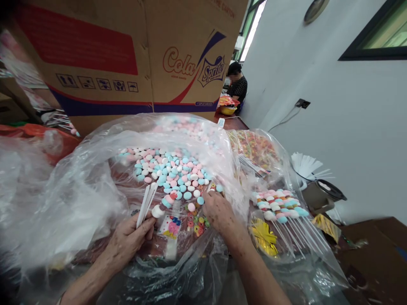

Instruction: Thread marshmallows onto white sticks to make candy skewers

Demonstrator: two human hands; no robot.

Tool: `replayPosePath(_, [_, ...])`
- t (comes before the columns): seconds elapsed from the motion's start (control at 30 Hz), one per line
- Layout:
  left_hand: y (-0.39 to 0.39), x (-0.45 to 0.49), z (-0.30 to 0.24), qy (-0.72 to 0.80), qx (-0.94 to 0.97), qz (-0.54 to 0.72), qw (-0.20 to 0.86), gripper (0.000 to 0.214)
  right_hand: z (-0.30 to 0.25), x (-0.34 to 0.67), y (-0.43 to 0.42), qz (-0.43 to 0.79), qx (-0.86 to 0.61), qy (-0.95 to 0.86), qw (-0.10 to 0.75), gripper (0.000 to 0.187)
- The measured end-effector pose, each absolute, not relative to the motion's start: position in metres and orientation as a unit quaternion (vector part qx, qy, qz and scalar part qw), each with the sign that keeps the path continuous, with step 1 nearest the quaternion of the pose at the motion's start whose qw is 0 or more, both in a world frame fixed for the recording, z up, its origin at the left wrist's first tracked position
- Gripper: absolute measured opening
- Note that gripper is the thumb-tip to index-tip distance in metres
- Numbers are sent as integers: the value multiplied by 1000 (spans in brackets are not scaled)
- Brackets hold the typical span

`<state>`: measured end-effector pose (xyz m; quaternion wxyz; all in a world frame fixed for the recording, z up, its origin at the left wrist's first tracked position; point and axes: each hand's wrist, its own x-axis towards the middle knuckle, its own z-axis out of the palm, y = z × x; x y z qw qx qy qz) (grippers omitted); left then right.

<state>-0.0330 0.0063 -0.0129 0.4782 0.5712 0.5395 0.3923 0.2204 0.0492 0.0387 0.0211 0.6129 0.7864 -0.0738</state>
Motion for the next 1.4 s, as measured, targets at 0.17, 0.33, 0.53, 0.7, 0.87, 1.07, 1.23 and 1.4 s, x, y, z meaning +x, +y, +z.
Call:
replayPosePath(0.17, [6,-33,-13,543,565,377,494,33,35,221,50,-44,587,807,-35,21])
replayPosePath(0.33, [4,-33,-10,545,562,376,495,34,23,223,52,-24,532,843,-76,21])
replayPosePath(0.53, [4,-33,-8,539,561,380,500,32,18,218,52,-120,516,791,-306,23])
replayPosePath(0.7, [5,-34,-12,531,560,386,505,31,12,199,40,-170,518,760,-354,12])
replayPosePath(0.87, [4,-33,-14,530,555,391,509,28,9,185,26,-24,443,859,-254,19])
replayPosePath(1.07, [5,-33,-14,531,556,388,509,31,-4,203,36,48,540,807,-235,15])
replayPosePath(1.23, [4,-34,-17,529,552,393,511,28,6,224,45,-8,619,730,-290,7])
replayPosePath(1.4, [4,-33,-9,539,551,390,504,32,12,214,39,-41,536,774,-335,8])
